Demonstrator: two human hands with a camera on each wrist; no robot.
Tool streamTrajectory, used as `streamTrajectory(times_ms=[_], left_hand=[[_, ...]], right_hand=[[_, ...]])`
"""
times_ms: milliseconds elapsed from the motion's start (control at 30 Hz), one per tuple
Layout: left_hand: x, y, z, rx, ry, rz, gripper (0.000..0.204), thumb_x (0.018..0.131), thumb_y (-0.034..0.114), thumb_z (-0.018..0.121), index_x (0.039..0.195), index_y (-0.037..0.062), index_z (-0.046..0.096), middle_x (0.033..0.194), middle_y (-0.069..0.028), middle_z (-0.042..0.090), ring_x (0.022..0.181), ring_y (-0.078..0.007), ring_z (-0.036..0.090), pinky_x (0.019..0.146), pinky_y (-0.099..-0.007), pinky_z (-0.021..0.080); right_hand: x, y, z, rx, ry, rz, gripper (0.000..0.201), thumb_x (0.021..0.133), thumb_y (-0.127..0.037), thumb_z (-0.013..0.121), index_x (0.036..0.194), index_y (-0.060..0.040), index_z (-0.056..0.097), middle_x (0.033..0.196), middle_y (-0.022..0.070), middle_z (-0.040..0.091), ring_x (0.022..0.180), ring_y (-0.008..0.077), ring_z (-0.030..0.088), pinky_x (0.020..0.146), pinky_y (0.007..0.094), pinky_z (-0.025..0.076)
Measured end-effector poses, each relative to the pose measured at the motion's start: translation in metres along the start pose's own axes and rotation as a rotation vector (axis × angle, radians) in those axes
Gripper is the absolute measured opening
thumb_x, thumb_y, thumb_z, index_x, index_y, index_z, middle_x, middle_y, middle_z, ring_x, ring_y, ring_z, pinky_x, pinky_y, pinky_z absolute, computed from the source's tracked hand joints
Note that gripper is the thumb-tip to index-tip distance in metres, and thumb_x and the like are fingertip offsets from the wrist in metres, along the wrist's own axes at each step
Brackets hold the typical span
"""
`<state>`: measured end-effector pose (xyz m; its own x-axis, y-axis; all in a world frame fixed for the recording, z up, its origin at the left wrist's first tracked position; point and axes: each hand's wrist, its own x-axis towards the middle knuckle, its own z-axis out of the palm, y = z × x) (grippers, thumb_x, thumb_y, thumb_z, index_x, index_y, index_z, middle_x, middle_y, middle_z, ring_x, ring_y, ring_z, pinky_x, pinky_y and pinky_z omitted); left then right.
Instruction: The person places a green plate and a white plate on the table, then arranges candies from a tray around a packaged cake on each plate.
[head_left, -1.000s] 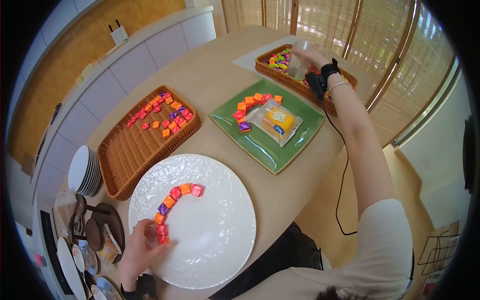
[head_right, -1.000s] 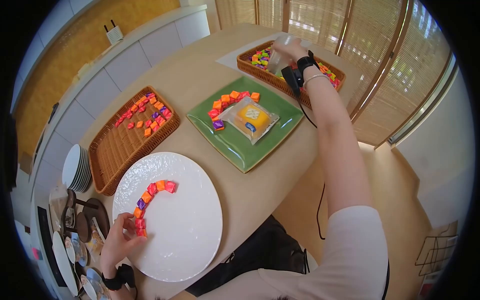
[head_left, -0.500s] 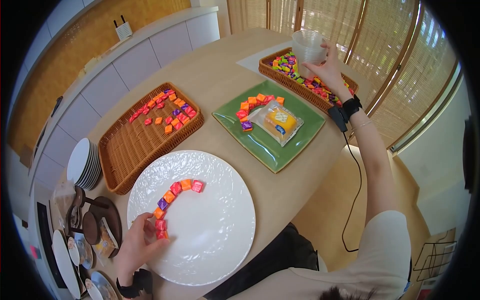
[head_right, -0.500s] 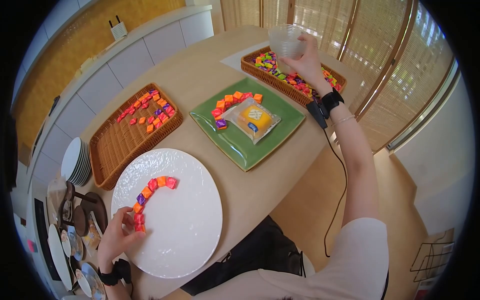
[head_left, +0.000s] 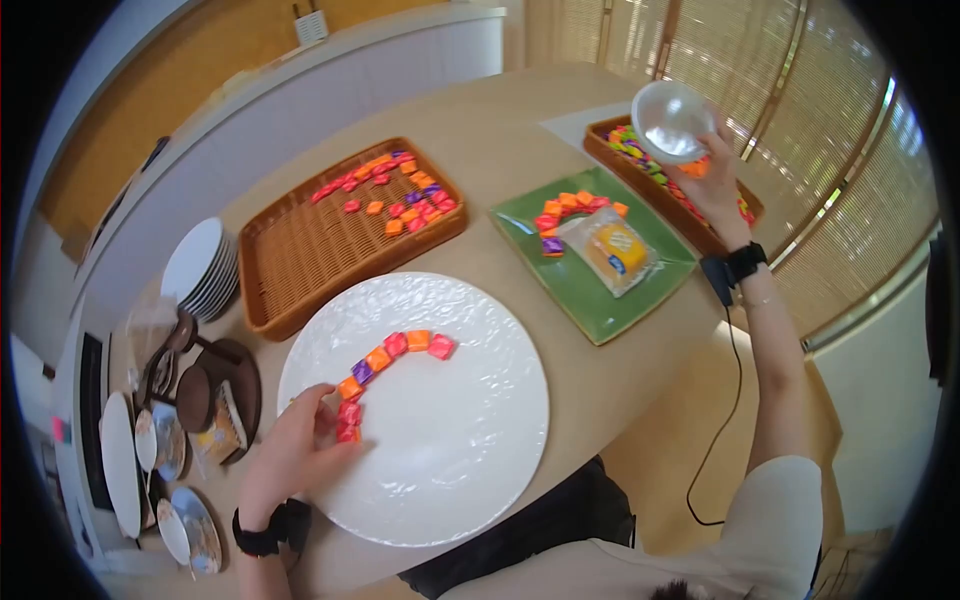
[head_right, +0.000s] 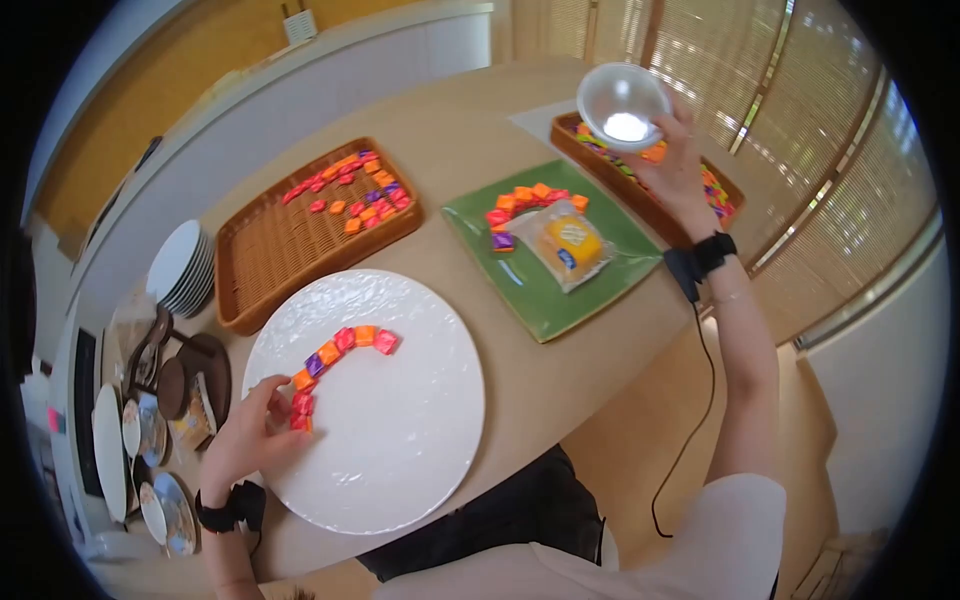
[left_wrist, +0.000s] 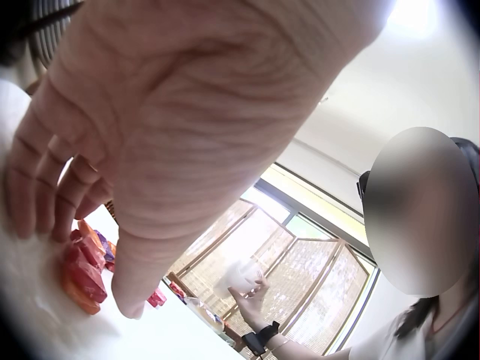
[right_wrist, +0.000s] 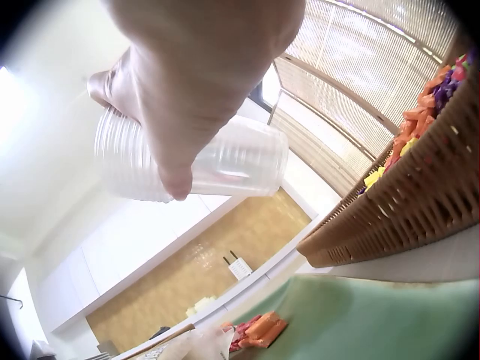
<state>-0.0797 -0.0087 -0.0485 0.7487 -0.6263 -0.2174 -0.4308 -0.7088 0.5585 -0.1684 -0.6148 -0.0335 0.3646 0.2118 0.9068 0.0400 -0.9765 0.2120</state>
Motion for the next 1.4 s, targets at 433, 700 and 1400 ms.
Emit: streamTrajectory(times_ms=[433,700,1400], left_hand=[[-0.013,-0.002,-0.018,-0.086,0.239,0.127,0.086,0.083,0.043,0.08,0.143,-0.0011,0.038,0.104,-0.017,0.057,0.091,-0.0304,0.06,0.08,-0.0394,0.049],[-0.04,0.049,-0.017,-0.529,0.309,0.551,0.117,0.076,0.037,0.084,0.155,-0.0064,0.009,0.143,-0.0283,0.038,0.132,-0.0391,0.043,0.106,-0.0415,0.043],[-0.227,-0.003,0.005,-0.64,1.269,0.111,0.122,0.07,0.0,0.084,0.159,0.0133,0.002,0.154,-0.0127,0.031,0.142,-0.0259,0.036,0.113,-0.0429,0.037]], right_hand=[[0.059,-0.049,0.013,0.475,-0.016,0.921,0.072,0.09,-0.021,0.078,0.14,0.0021,0.032,0.141,0.0248,0.046,0.125,0.0323,0.052,0.105,0.0438,0.047],[0.076,-0.168,-0.053,1.046,-0.27,0.682,0.099,0.083,-0.025,0.08,0.156,-0.0077,0.014,0.155,0.0191,0.027,0.138,0.0346,0.037,0.113,0.0523,0.038],[0.171,-0.472,-0.026,1.941,-0.882,-0.008,0.129,0.068,-0.018,0.087,0.161,-0.0184,-0.002,0.164,0.0157,0.018,0.145,0.0335,0.036,0.11,0.0493,0.043]])
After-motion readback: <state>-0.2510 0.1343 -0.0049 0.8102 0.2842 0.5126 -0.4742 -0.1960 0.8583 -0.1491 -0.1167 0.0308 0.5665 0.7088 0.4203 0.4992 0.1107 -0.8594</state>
